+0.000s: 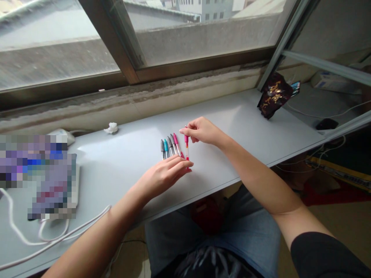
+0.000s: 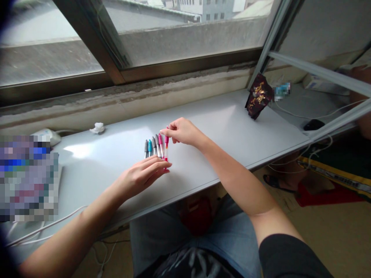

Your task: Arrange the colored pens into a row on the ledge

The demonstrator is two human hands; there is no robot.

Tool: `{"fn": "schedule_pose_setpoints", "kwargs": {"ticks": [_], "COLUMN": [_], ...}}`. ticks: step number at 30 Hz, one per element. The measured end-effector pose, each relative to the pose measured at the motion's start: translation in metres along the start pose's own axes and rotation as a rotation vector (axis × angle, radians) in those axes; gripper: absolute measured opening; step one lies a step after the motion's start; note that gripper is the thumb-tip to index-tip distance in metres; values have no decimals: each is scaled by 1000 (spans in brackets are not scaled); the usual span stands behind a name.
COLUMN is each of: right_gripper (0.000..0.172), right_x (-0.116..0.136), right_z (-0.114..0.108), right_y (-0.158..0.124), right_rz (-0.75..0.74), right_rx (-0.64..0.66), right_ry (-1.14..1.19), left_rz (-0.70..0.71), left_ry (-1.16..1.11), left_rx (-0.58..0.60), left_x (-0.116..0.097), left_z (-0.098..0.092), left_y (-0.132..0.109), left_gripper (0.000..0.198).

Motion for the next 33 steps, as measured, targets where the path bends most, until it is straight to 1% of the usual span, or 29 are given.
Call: {"fn": "schedule_pose_setpoints", "kwargs": {"ticks": [6,9,13,18,23,28,33], "right_gripper": [41,40,42,41,40,41,38], "right_x": [-4,-1,3,4,3,3,2], "right_z": [-3,-4,-5,-7,-7,-5,-5], "right_y": [1,0,-2,-2,-1,-1,0], "right_rz": [22,14,9,11,7,5,-1], "right_rx": [-29,-42,-52,-70,-65,-61,-58], "right_ry": [-53,-104,-95,-120,-113,-124,-120], "left_rz": [-35,-37,-24,-40,-47,-57,-61], "left_ry": [-15,-19,-18,-39,-44,-65,-56], "left_rx": [32,10,-7,-21,3,-30,-22], "left_x": [3,3,4,7,8,9,9], "left_z": [4,1,-1,0,3,0,0], "left_y": [-1,0,1,3,4,4,5], "left_gripper": [18,18,20,20,18,19,17]}}
Point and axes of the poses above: each hand's wrist, its own y-axis towards the middle knuckle, its own z-axis out of the palm, x = y × z, the point moved 8 cm from there along y, towards the middle knuckle, and after that the axes turned 5 degrees about -z, right-handed, at the moved point
